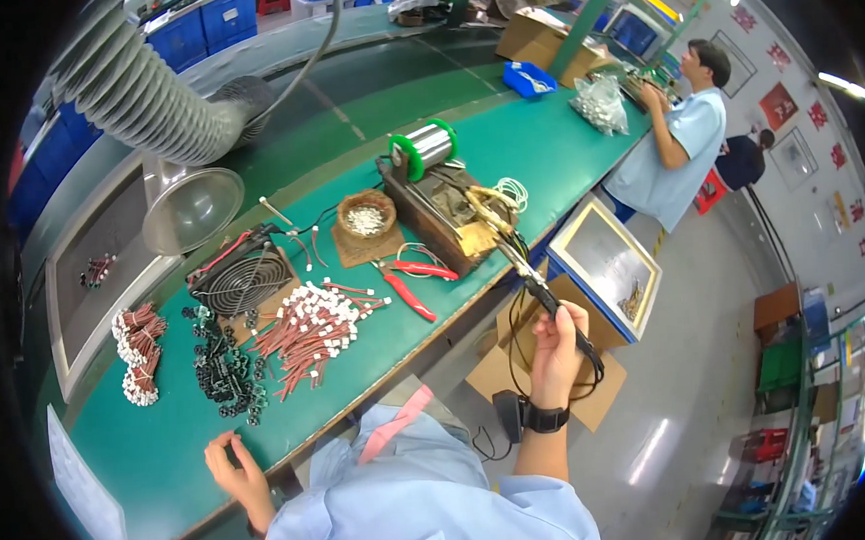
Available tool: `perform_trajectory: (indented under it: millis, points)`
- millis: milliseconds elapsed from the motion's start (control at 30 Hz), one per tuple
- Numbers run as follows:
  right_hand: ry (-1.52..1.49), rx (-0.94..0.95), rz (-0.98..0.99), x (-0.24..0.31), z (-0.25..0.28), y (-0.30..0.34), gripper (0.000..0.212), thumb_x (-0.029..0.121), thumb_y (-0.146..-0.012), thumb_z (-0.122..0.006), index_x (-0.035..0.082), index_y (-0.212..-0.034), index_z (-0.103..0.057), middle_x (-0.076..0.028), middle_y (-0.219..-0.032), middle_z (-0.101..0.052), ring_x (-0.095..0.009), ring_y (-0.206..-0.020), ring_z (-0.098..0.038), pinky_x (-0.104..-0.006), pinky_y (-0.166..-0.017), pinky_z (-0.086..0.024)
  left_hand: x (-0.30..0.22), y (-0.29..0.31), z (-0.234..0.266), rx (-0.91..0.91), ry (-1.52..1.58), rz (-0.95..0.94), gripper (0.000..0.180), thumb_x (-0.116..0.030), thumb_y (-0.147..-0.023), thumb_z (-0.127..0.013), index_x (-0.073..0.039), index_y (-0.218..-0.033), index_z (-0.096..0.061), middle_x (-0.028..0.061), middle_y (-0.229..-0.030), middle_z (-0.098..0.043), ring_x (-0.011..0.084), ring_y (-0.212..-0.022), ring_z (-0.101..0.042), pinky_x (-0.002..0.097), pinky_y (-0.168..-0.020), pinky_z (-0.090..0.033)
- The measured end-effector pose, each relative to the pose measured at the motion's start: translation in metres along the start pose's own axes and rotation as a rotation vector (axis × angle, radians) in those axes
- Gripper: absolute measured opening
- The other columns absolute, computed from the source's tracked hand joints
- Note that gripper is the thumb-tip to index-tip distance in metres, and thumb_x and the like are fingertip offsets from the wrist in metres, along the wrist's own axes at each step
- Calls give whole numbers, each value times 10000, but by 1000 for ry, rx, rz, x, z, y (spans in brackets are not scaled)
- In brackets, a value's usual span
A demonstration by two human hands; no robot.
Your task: The person picks up a circuit board and a wire, joins them using a soldering iron, and then trims the excess wire with pliers. This process is repeated for several assemblies before they are set down on the table.
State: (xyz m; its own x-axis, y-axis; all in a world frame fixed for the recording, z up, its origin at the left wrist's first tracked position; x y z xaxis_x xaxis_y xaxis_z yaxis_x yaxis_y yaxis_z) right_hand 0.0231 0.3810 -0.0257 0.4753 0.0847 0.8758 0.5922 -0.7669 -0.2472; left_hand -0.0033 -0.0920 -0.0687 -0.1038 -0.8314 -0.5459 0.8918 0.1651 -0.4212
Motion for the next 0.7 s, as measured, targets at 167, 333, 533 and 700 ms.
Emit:
perform_trajectory:
  millis: [167, 333, 533, 700]
  points:
    - [-51, -83, -125, -23, 15, -1, 221, 162, -902, -529, 7, -1060, -530, -71, -845, -596, -108, -715, -559, -225, -663, -461, -1, 0, -4, -4, 11, -11, 53, -13, -841, -516, 17, -869, -550, 119, -823, -565, 271, -806, -524, 348, -739, -407]
    - [-32, -92, -224, -26, 28, 1, 235, 162, -908, -525, 17, -1092, -538, -50, -824, -604, -96, -688, -574, -224, -662, -492, -2, 1, -3, -20, 0, -4, 63, -30, -853, -520, 18, -877, -552, 119, -830, -566, 269, -810, -525, 347, -742, -409]
    - [105, -114, -182, 0, 29, 14, 227, 143, -885, -548, 4, -1064, -554, -70, -881, -599, -114, -733, -586, -223, -697, -483, 2, 0, -3, -7, 43, -16, 78, -38, -859, -510, 21, -888, -551, 123, -831, -546, 295, -805, -500, 373, -741, -385]
    - [652, 90, 210, 28, -9, 21, 239, 54, -799, -626, 19, -1033, -591, -47, -895, -578, -126, -747, -575, -242, -685, -472, -3, 0, -2, 5, 37, -29, 74, -32, -855, -521, 23, -893, -554, 125, -869, -576, 272, -828, -523, 353, -752, -406]
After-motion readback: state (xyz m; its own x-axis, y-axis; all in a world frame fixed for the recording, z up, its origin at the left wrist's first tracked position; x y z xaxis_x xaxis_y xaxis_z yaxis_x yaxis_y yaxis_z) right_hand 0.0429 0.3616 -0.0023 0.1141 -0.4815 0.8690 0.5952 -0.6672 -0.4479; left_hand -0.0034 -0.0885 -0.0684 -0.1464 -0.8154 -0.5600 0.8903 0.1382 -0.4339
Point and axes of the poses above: each hand's wrist, its own y-axis away from the middle knuckle, its own z-axis out of the back of the hand, x = y × z, the point moved 6 cm from there along -y, towards the middle knuckle
